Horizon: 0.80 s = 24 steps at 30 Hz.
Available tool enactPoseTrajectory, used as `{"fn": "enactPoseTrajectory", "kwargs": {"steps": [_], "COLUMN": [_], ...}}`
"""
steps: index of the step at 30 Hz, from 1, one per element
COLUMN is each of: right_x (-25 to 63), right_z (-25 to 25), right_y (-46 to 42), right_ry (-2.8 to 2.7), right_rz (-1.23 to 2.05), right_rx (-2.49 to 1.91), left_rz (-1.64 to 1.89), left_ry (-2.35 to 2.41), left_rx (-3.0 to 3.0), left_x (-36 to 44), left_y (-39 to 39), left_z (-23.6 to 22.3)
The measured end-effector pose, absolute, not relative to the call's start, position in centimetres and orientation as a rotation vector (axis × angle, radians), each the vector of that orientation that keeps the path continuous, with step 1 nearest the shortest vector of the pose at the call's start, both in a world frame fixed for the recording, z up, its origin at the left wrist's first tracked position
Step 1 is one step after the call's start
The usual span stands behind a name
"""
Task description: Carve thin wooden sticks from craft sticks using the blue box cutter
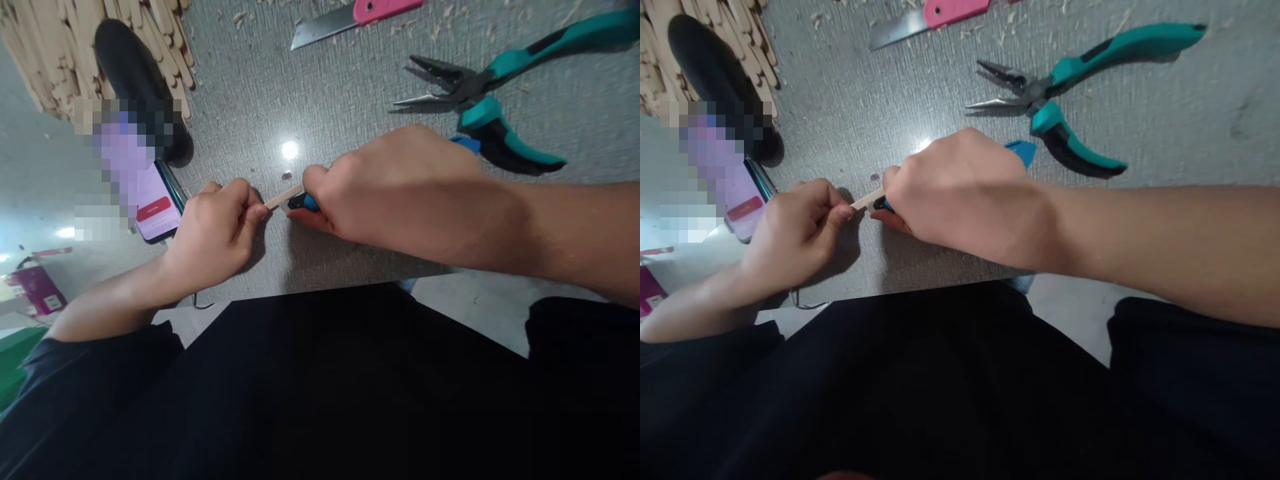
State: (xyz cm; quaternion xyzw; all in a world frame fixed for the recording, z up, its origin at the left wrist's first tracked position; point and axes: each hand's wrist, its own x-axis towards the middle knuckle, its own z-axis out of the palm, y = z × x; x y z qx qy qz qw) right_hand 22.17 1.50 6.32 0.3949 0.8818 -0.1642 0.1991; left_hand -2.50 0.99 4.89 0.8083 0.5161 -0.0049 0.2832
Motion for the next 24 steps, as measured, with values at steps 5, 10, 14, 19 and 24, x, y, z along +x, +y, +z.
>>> {"fn": "enactPoseTrajectory", "kwargs": {"steps": [5,10,14,19,24], "right_x": [22.3,22.0,22.1,23.0,23.2], "right_z": [5.7,6.1,6.2,6.0,5.8], "right_y": [1.5,1.6,1.8,2.1,1.8], "right_ry": [2.498,2.421,2.395,2.455,2.469], "right_rz": [-0.467,-0.399,-0.369,-0.366,-0.382], "right_rx": [1.165,1.095,1.069,1.037,1.080], "left_rz": [0.006,-0.027,-0.065,-0.068,-0.029], "left_ry": [1.390,1.389,1.405,1.392,1.371], "left_rx": [2.169,2.171,2.173,2.177,2.237], "left_x": [-2.9,-3.0,-2.9,-2.9,-3.0], "left_y": [0.9,0.8,0.8,1.0,0.9], "left_z": [5.0,4.8,5.0,5.0,4.5]}}
